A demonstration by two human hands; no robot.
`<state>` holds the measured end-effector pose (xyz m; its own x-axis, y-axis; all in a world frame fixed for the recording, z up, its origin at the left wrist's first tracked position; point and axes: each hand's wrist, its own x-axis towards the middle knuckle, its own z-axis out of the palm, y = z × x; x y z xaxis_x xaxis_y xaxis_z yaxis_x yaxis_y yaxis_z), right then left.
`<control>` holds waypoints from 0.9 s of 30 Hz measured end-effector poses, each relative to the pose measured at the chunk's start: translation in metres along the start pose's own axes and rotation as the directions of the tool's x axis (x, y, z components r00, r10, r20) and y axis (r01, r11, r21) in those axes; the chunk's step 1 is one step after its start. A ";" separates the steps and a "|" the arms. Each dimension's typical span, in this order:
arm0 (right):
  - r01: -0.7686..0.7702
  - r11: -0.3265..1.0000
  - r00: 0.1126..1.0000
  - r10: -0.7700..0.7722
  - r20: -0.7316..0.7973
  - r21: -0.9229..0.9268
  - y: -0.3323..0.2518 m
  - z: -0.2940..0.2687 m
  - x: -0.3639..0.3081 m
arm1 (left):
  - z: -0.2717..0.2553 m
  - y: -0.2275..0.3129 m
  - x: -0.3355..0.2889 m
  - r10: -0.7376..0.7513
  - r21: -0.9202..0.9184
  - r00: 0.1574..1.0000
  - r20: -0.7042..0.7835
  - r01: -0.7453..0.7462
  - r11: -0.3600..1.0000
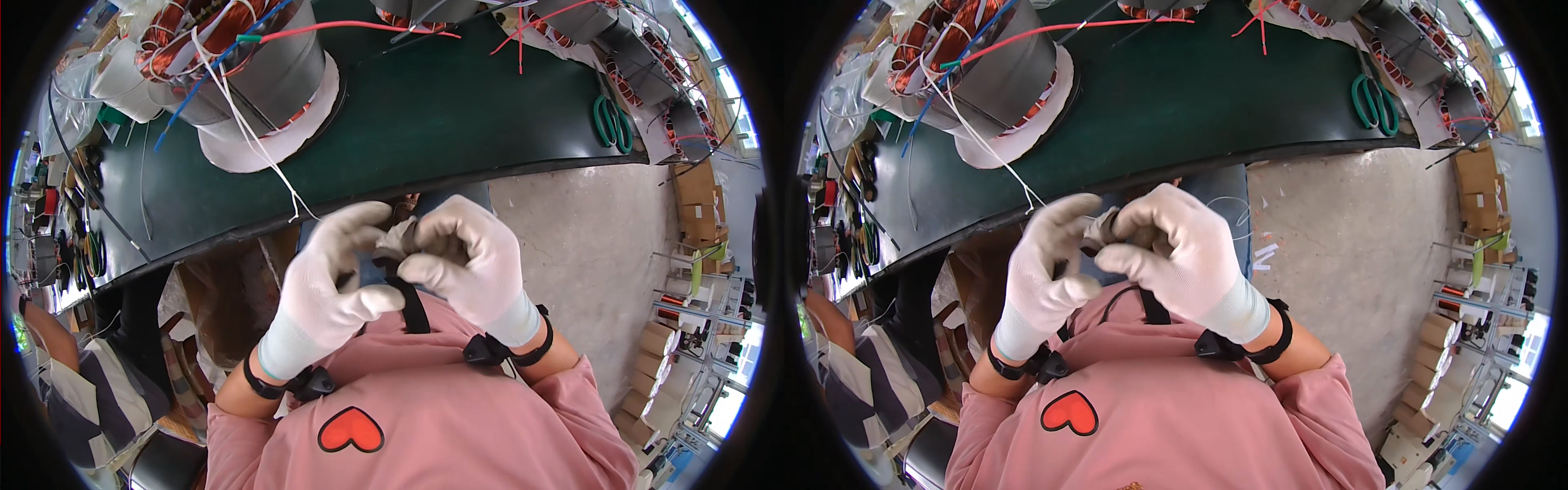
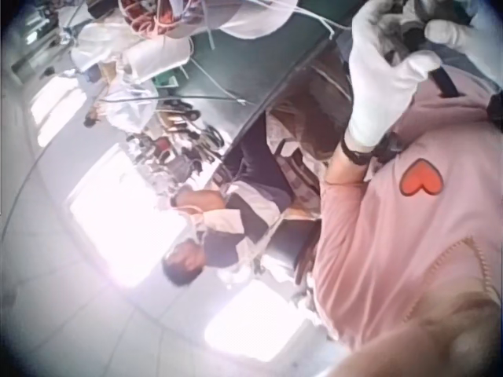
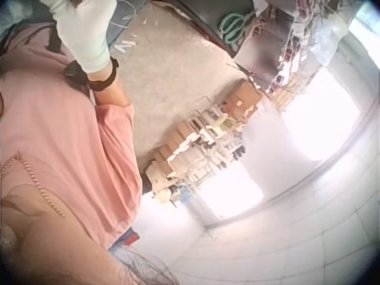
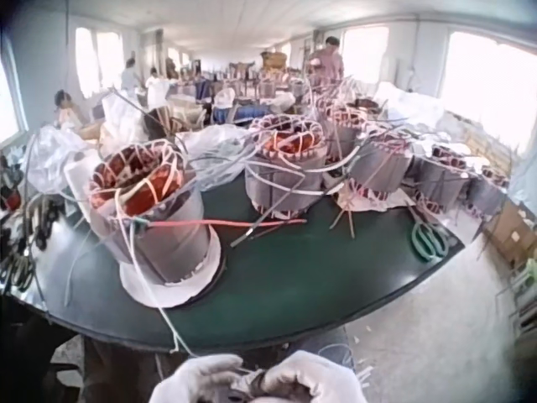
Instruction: Winding copper coils into a motor stator and lacing them with thread and insulation.
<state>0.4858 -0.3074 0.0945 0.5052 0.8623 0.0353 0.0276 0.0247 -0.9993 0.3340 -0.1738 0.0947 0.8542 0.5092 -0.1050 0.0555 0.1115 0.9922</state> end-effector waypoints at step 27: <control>0.012 0.980 0.999 -0.018 -0.027 -0.199 0.009 0.005 0.016 | -0.015 -0.011 0.014 0.064 0.144 0.996 -0.059 -0.055 0.988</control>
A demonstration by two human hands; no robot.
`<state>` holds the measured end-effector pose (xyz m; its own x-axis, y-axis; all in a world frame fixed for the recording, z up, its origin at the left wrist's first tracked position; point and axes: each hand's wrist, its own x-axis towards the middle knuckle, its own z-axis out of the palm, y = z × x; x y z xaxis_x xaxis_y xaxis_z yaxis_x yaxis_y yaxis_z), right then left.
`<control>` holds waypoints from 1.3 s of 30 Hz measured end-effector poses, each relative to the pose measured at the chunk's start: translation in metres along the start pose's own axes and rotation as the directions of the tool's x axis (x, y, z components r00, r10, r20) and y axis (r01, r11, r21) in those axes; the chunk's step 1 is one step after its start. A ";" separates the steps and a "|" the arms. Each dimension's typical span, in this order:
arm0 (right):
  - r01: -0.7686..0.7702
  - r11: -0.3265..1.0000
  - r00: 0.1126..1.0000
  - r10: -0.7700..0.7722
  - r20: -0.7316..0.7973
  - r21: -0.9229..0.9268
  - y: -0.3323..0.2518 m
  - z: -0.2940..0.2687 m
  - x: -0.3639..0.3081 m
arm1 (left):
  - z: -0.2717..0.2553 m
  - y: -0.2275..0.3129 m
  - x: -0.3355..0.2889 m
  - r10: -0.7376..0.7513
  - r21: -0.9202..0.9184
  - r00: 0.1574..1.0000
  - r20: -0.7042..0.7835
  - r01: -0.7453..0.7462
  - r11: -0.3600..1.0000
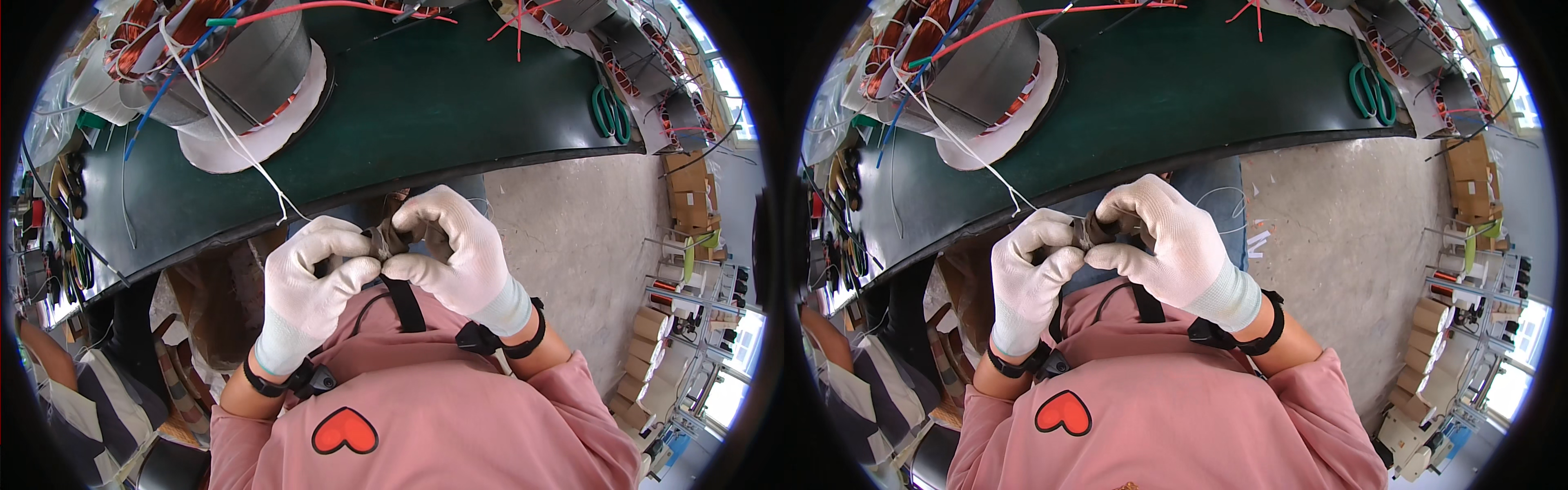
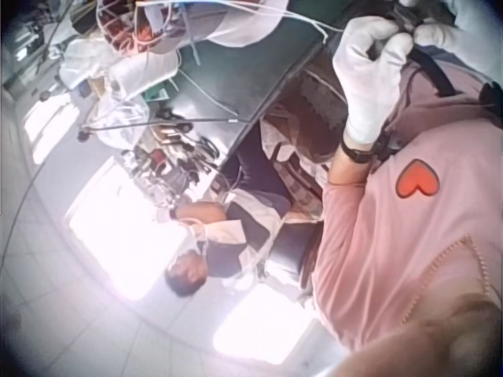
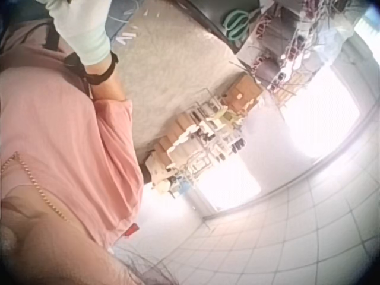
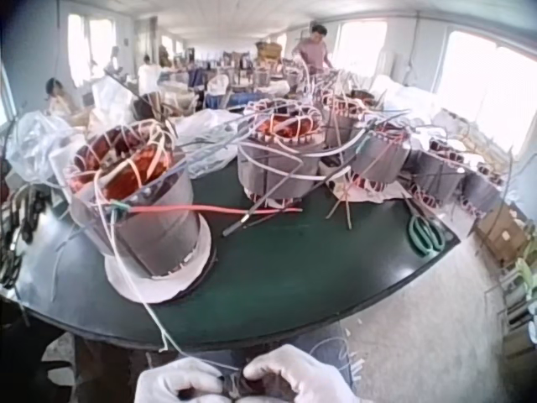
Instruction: Winding copper coils into a motor stator and lacing them with thread and insulation.
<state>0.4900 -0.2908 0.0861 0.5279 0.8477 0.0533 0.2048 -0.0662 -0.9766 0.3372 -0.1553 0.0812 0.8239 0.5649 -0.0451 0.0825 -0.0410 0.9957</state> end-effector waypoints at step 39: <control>-0.245 0.964 0.956 0.223 0.192 0.103 -0.012 -0.022 -0.008 | 0.008 0.011 0.001 0.305 0.350 0.943 0.130 -0.332 0.876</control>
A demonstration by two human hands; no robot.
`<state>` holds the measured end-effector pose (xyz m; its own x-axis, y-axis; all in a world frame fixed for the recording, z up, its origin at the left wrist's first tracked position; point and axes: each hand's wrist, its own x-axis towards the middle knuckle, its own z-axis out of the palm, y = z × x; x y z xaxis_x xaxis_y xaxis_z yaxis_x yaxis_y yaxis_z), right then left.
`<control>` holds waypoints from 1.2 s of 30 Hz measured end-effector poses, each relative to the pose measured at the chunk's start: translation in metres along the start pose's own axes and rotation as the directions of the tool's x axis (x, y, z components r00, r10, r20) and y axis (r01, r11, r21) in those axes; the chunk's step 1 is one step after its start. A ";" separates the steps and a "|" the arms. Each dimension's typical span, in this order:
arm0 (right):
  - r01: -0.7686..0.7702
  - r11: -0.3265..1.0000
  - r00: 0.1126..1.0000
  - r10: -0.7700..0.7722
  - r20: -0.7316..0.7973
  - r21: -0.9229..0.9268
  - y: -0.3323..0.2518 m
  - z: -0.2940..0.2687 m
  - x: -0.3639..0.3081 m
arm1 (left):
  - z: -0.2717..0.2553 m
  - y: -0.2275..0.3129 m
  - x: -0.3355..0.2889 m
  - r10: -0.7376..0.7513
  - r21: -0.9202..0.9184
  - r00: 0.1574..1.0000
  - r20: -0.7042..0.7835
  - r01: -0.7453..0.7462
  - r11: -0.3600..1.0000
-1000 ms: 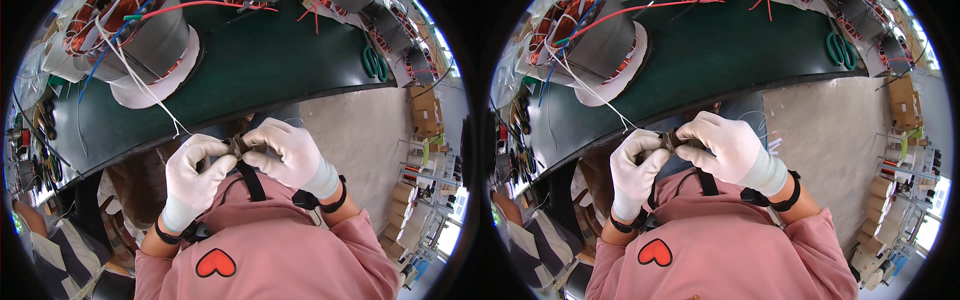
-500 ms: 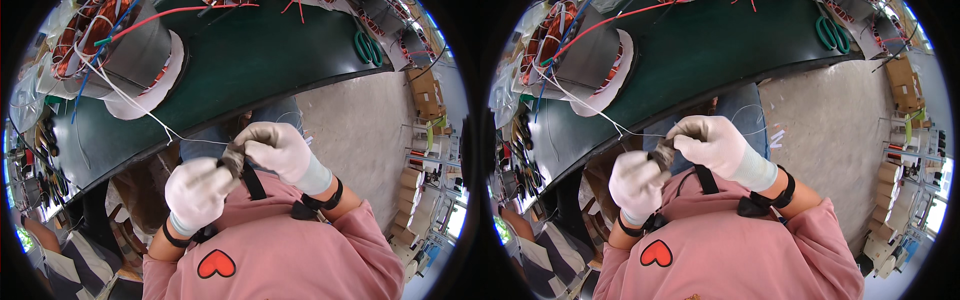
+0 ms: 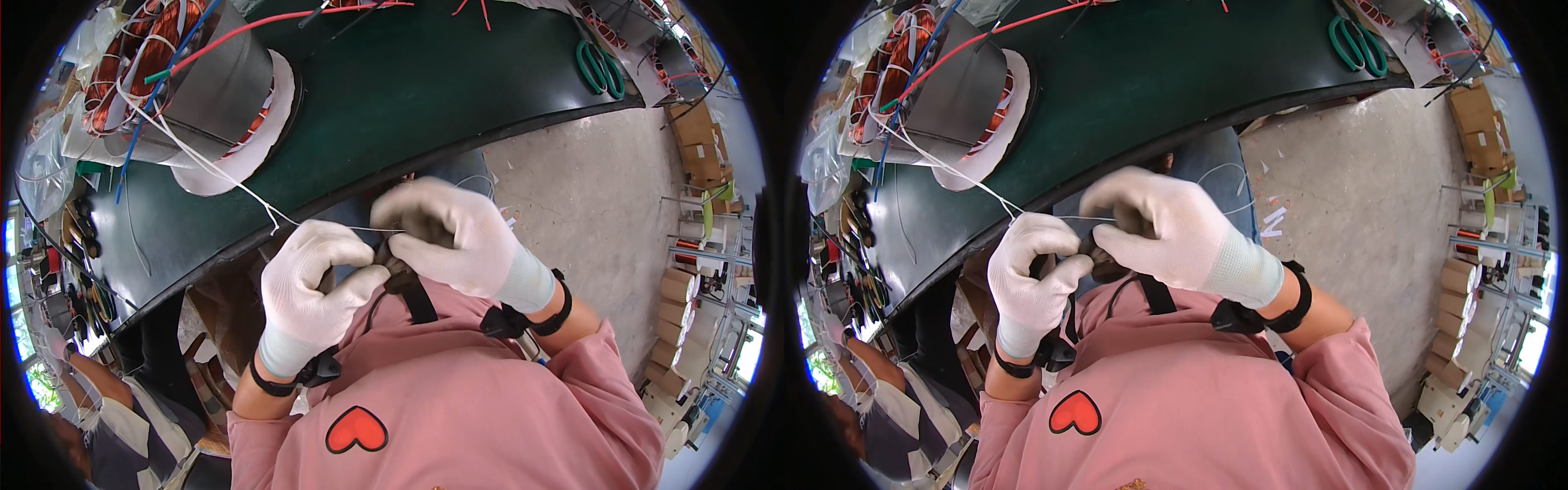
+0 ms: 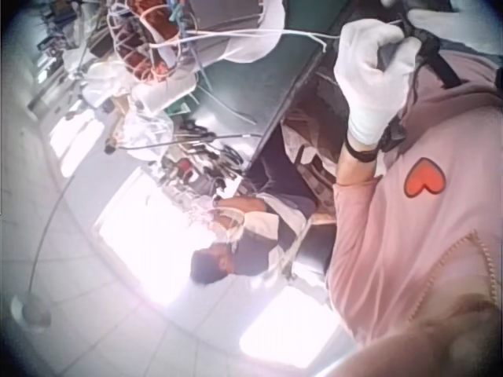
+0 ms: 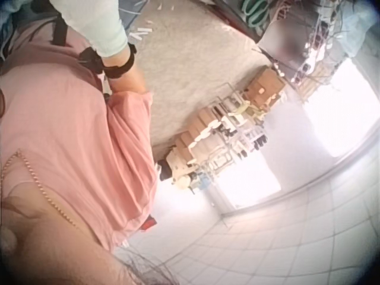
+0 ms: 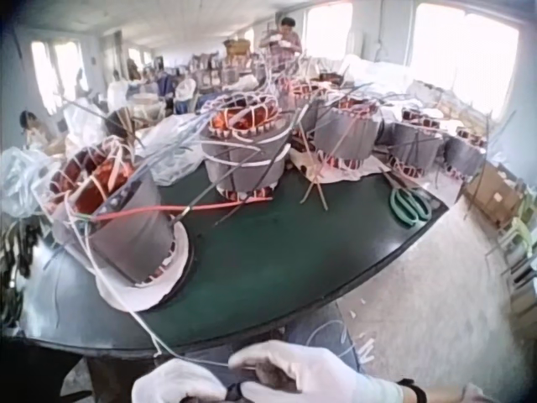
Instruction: Winding copper coils into a motor stator and lacing them with thread and insulation.
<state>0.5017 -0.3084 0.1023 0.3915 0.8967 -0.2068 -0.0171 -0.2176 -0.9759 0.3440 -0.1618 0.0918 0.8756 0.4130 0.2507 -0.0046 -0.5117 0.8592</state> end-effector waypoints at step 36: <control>0.346 0.912 0.878 -0.231 -0.420 0.222 0.021 0.034 0.003 | 0.002 0.030 0.005 -0.227 -0.213 0.963 -0.144 0.194 0.958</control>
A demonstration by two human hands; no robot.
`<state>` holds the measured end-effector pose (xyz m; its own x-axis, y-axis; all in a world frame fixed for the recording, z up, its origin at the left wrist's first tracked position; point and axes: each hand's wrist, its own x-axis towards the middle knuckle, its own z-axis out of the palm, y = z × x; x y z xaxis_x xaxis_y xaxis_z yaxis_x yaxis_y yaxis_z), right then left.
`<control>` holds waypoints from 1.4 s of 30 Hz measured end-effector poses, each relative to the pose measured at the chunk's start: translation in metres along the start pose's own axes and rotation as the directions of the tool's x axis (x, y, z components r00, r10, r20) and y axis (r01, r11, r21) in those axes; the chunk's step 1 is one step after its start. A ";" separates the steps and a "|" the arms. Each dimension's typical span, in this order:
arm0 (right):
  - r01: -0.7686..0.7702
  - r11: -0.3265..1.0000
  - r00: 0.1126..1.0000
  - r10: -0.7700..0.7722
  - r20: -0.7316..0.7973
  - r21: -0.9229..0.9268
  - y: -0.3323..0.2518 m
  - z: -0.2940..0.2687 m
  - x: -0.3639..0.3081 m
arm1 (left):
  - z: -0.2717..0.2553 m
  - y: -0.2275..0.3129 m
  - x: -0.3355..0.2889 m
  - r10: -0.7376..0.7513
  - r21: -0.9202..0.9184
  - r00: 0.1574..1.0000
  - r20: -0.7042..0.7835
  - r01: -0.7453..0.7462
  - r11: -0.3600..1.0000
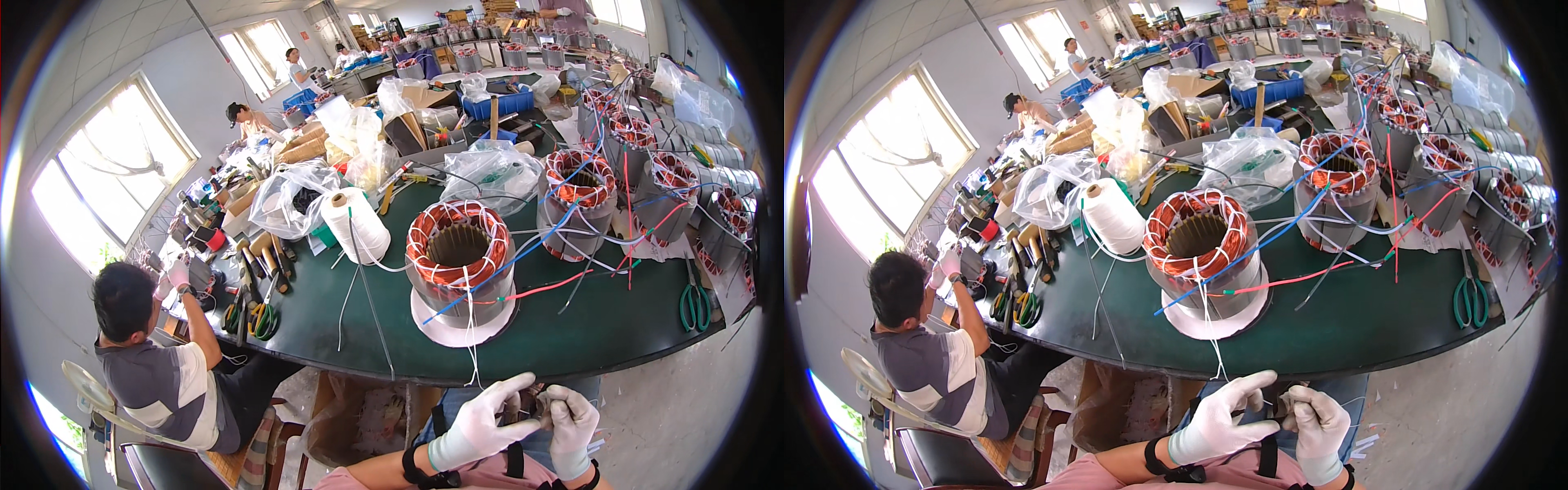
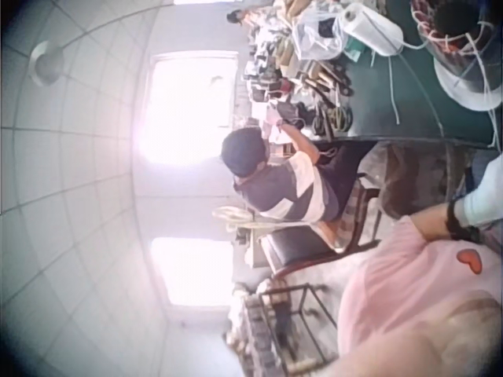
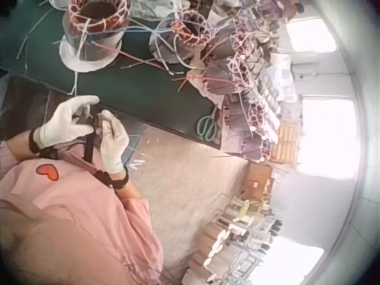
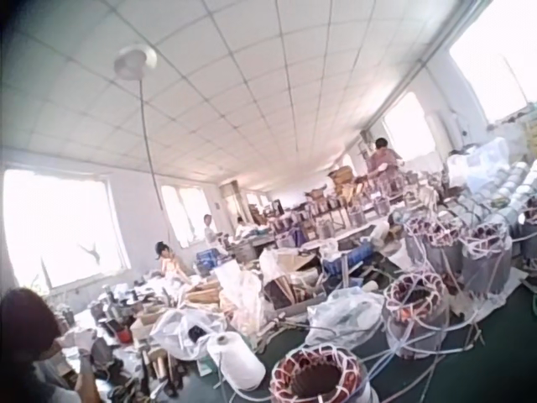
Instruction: Winding copper coils into a motor stator and lacing them with thread and insulation.
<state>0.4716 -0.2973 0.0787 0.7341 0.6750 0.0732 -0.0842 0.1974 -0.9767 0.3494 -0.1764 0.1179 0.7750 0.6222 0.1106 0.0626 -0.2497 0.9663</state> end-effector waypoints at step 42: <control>0.268 0.946 0.637 -0.034 0.770 -0.180 -0.048 -0.003 0.014 | -0.042 -0.025 0.018 -0.043 -0.061 0.913 0.405 0.074 0.995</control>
<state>0.4876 -0.2992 0.1262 -0.0480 0.9708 0.2352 0.2388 0.2398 -0.9410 0.3354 -0.1273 0.1057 0.9598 0.2787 -0.0346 0.0811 -0.1571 0.9843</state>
